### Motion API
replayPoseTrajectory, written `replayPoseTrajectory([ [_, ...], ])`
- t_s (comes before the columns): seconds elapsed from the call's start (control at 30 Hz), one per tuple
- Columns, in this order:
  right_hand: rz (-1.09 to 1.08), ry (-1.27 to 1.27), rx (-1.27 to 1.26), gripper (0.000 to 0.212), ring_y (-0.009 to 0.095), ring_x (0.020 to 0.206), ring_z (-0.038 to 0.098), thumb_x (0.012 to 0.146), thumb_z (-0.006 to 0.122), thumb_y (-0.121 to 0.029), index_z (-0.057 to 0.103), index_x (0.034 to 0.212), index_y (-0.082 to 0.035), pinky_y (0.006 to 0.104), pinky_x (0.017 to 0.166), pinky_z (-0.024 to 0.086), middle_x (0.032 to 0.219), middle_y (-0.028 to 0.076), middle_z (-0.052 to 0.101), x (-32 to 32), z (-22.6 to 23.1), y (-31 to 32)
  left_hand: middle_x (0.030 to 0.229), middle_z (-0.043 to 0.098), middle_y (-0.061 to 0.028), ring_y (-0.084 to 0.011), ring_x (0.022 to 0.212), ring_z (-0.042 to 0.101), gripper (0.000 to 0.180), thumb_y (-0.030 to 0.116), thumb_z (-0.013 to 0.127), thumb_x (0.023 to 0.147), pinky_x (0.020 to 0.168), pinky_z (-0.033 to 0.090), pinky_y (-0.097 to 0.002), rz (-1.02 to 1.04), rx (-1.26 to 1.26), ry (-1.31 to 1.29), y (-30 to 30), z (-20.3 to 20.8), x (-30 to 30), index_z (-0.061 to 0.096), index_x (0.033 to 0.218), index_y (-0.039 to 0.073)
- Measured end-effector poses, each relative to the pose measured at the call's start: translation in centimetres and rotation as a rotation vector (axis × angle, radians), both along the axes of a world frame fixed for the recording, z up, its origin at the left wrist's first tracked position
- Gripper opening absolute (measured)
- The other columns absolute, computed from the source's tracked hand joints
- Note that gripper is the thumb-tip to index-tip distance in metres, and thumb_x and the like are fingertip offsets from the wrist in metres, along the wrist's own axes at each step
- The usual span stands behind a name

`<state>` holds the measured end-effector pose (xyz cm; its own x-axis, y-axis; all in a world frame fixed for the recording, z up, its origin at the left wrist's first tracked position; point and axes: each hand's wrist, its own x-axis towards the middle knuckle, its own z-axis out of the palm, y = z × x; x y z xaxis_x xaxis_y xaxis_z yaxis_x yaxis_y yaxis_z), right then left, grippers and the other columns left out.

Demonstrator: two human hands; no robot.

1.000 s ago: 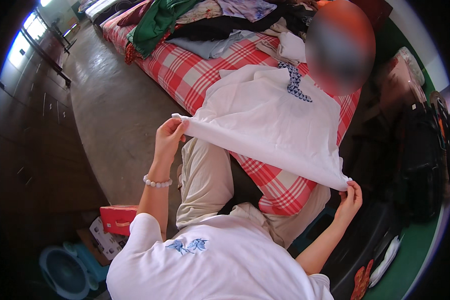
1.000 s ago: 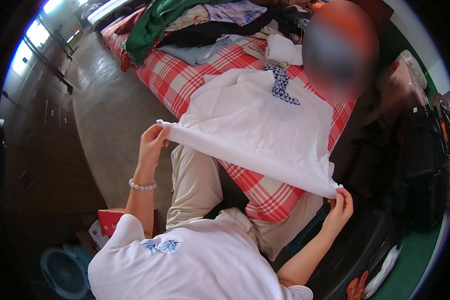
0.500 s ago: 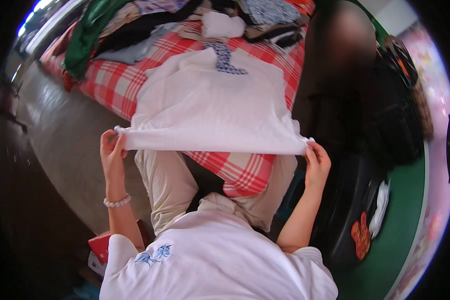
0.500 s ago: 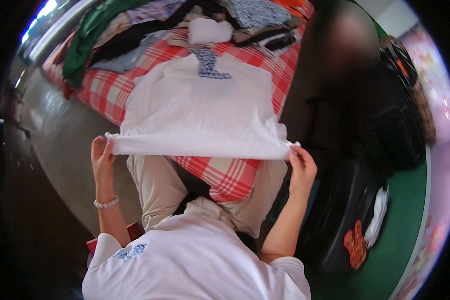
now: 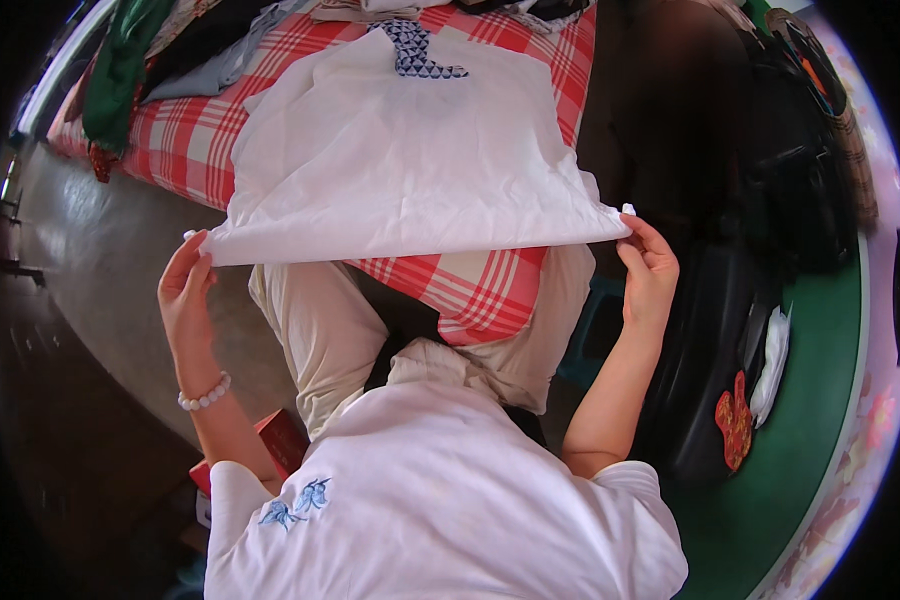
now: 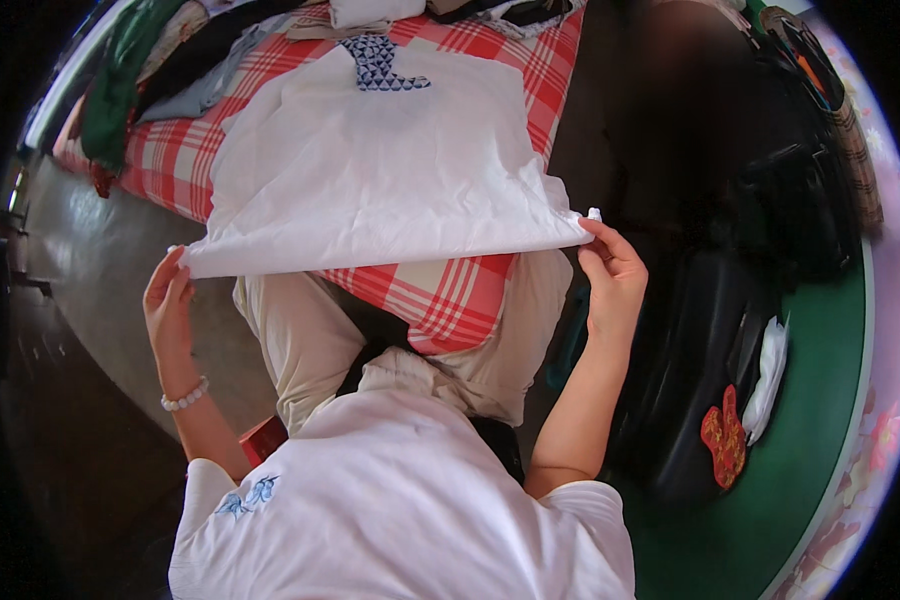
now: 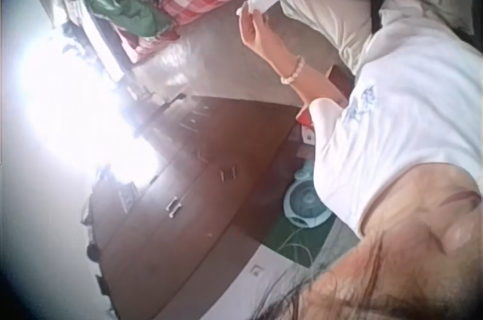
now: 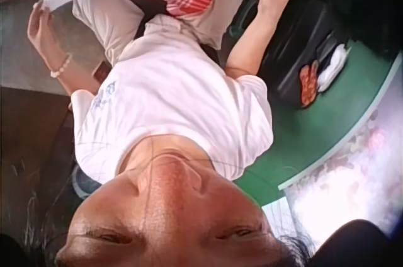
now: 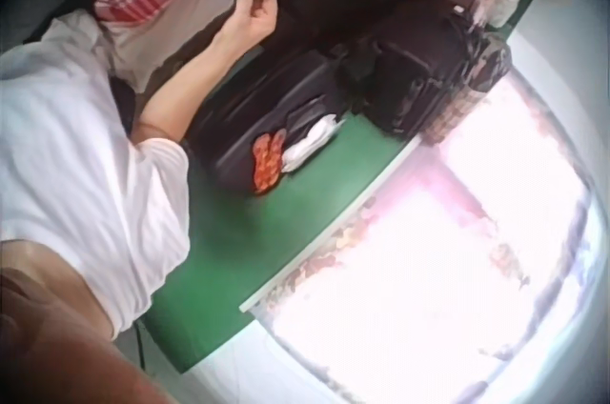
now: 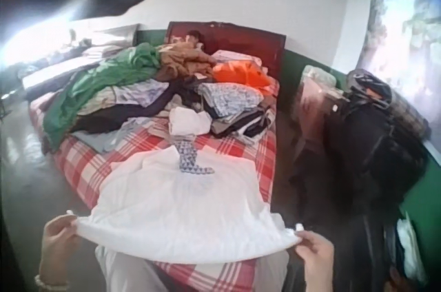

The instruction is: The person folds various garments on a bed, including pants, shirts, and a towel. They smooth and fold each item by hand, placing the folded pieces into a neat stack on the bed.

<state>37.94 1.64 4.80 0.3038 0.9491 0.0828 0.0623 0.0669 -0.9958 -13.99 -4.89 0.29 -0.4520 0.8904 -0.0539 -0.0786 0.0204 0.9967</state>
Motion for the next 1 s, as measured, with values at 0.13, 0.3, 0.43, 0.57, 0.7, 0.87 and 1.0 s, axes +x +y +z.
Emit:
replayPoseTrajectory([
  [0.13, 0.028, -0.043, 0.007, 0.027, 0.014, 0.093, 0.061, 0.078, 0.065, 0.012, 0.069, 0.102, 0.001, 0.0242, 0.087, 0.048, 0.097, 0.004, 0.064, -0.4, 0.6, 0.1, 0.102, 0.066, -0.0008, -0.0073, 0.083, 0.057, 0.04, -0.004, 0.067, 0.082, 0.074, 0.047, -0.0184, -0.124, 0.009, 0.064, 0.1, 1.6, 0.3, 0.063, 0.121, 0.004],
  [0.3, -0.045, -0.371, 0.016, 0.027, 0.013, 0.088, 0.06, 0.078, 0.066, 0.011, 0.069, 0.102, -0.001, 0.0229, 0.079, 0.048, 0.095, 0.003, 0.063, -0.7, 0.9, 0.7, 0.094, 0.059, 0.0004, -0.0079, 0.084, 0.054, 0.044, -0.017, 0.063, 0.075, 0.077, 0.045, -0.0191, -0.125, -0.023, 0.55, 0.6, 2.6, 1.4, 0.066, 0.115, 0.002],
  [0.43, -0.034, -0.603, -0.041, 0.029, 0.012, 0.078, 0.055, 0.076, 0.067, 0.011, 0.07, 0.102, -0.003, 0.0227, 0.07, 0.046, 0.094, 0.003, 0.062, -1.0, 1.2, 0.5, 0.092, 0.057, -0.0003, -0.0099, 0.081, 0.053, 0.04, -0.015, 0.065, 0.074, 0.075, 0.046, -0.0211, -0.137, -0.024, 0.731, 0.5, 2.8, 2.1, 0.068, 0.111, 0.001],
  [0.57, 0.111, -0.547, -0.141, 0.033, 0.011, 0.074, 0.051, 0.073, 0.065, 0.012, 0.07, 0.102, -0.003, 0.0216, 0.069, 0.043, 0.093, 0.002, 0.062, -0.3, 0.4, -0.1, 0.091, 0.057, -0.0007, -0.0101, 0.08, 0.053, 0.04, -0.014, 0.066, 0.074, 0.075, 0.046, -0.0222, -0.13, -0.084, 0.811, 0.5, 2.9, 1.7, 0.068, 0.112, 0.002],
  [0.7, 0.171, -0.434, -0.203, 0.035, 0.01, 0.078, 0.053, 0.07, 0.065, 0.015, 0.069, 0.101, -0.001, 0.0215, 0.071, 0.044, 0.093, 0.002, 0.062, -0.4, 0.4, -0.1, 0.092, 0.06, -0.0016, -0.0094, 0.082, 0.055, 0.036, -0.016, 0.065, 0.075, 0.076, 0.047, -0.022, -0.157, -0.046, 0.6, 0.5, 2.3, 1.2, 0.067, 0.108, -0.001],
  [0.87, 0.125, -0.399, -0.135, 0.033, 0.01, 0.078, 0.057, 0.074, 0.062, 0.015, 0.07, 0.101, -0.001, 0.0222, 0.07, 0.047, 0.09, 0.003, 0.064, 0.0, 0.7, 0.3, 0.095, 0.064, -0.004, -0.0096, 0.085, 0.058, 0.031, -0.018, 0.063, 0.075, 0.079, 0.048, -0.0229, -0.166, -0.079, 0.4, 0.4, 3.1, -0.1, 0.066, 0.102, -0.003],
  [1.0, 0.102, -0.634, 0.024, 0.024, 0.012, 0.077, 0.061, 0.078, 0.062, 0.011, 0.07, 0.098, -0.001, 0.025, 0.07, 0.05, 0.088, 0.005, 0.066, 0.0, 4.6, 2.8, 0.095, 0.065, -0.0035, -0.0098, 0.087, 0.06, 0.029, -0.013, 0.063, 0.078, 0.079, 0.048, -0.0239, -0.214, -0.045, 0.576, 3.6, 7.4, -1.0, 0.067, 0.104, -0.002],
])
